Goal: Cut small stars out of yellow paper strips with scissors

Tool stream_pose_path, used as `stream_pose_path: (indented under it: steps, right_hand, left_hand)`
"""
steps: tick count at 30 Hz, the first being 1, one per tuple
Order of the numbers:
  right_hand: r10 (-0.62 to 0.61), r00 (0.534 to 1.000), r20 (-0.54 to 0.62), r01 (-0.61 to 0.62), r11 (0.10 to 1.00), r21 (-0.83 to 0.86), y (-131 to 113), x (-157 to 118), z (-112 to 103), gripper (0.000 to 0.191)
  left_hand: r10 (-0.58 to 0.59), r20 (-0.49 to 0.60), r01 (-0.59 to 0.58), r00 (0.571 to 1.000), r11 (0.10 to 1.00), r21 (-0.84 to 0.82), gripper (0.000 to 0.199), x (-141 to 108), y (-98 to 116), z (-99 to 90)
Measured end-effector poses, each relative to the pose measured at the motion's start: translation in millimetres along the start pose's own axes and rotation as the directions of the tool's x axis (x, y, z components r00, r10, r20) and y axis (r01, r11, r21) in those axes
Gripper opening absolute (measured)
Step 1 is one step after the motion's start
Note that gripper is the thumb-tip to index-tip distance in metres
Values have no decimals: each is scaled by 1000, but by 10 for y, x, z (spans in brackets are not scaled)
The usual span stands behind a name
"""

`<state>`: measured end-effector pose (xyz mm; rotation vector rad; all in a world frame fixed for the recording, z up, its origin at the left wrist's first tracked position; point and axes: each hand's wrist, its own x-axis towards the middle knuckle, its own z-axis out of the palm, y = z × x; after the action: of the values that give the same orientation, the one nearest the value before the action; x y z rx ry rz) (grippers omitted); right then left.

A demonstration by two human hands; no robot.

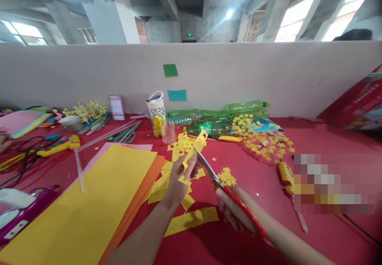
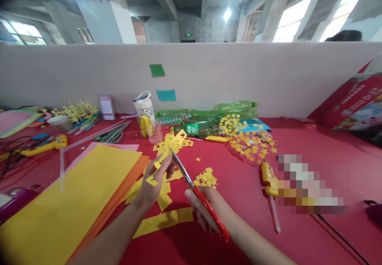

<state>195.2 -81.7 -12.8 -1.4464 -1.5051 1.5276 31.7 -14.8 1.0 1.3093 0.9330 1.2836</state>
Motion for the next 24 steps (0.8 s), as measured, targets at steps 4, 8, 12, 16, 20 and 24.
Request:
stream_pose_path:
  steps: [4,8,12,16,20,24]
  right_hand:
    - [2,1000,-10,-2,1000,-2,21,2,-6,48]
    - [7,1000,-7,-7,1000,-6,-44,-15,-11,49]
    - [50,997,-54,-53,997,-51,-108,-30,-6,48]
    - [76,996,-55,-79,996,-51,-125,-23,-6,48]
    - [98,991,-86,-102,994,-39,-137,-16,-5,48]
    - [78,993,-92,-84,995,-60,-154,-18,22,49]
  left_hand:
    - [6,16,-6,1000,1000,-7,24,5,13,-4]
    - [9,21,-9,1000,1000,-21,27,11,36,-4]
    - [-20,12,20,1000,999,-46,30,29,32,-21]
    - [-61,-14,58,998,991,-124,27,46,-6,-53]
    - [-106,-64,91,992,976,-200,23,70,-25,-80]
    - [-98,-114,60,989,954,-294,18,130,-1,-116]
